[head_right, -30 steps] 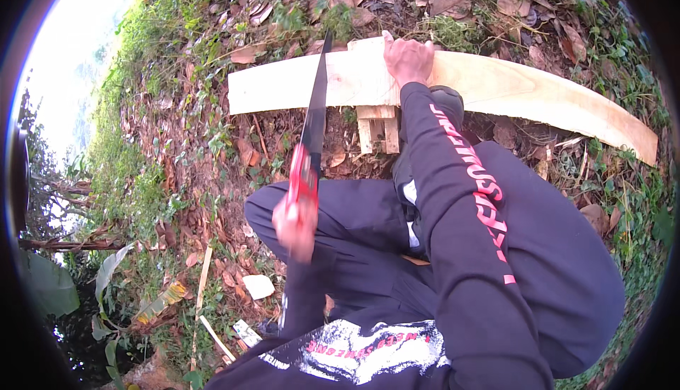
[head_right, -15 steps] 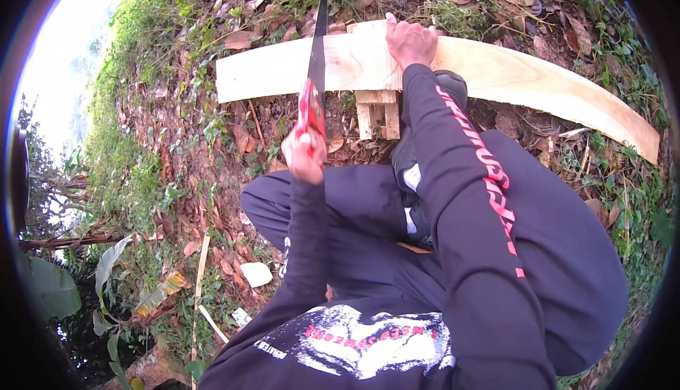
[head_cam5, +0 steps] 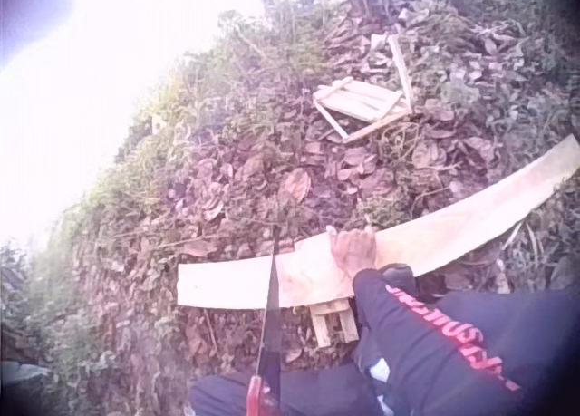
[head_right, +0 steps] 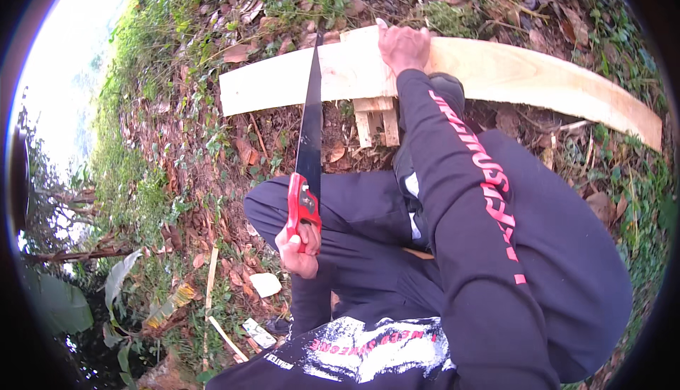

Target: The person sits on the ground and uses a red hand saw to cut a long wooden plank resting on a small wooden support structure. The person saws through the plank, separates the pieces, and then repositions the wood to continue cutting.

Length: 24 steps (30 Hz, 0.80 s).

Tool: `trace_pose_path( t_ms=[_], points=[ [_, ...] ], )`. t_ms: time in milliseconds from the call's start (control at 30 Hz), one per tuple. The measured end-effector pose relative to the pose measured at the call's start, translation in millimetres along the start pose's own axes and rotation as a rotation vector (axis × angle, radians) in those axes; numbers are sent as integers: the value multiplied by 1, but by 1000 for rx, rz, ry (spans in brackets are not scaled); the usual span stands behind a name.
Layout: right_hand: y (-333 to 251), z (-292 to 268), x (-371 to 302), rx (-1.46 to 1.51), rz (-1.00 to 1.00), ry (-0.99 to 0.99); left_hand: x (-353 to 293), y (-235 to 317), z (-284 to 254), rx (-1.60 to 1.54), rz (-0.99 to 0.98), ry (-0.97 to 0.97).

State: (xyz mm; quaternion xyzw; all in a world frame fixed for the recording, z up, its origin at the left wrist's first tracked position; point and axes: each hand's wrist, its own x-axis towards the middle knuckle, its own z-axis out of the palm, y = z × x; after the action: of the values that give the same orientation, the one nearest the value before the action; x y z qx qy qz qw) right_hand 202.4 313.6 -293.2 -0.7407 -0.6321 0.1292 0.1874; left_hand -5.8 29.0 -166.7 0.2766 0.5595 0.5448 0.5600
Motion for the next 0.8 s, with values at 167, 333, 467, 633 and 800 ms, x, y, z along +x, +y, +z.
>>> trace_pose_path(
  t_ms=[167, 333, 467, 633, 800],
  points=[
    [-48, -5, -6, 71, -56, -3, 80, -18, -11, 490, 481, 230],
    [-15, -8, -2, 8, -11, -55, -51, 15, 0, -15, 184, -87],
    [-42, -9, -27, 26, -65, -137, 34, -13, -18, 346, 374, 113],
    [-25, -2, 4, 43, -59, -75, -27, 1, -3, 47, 230, 28],
    [-36, 2, -19, -6, -58, -46, 55, -19, -4, 97, 272, 95]
  ],
)
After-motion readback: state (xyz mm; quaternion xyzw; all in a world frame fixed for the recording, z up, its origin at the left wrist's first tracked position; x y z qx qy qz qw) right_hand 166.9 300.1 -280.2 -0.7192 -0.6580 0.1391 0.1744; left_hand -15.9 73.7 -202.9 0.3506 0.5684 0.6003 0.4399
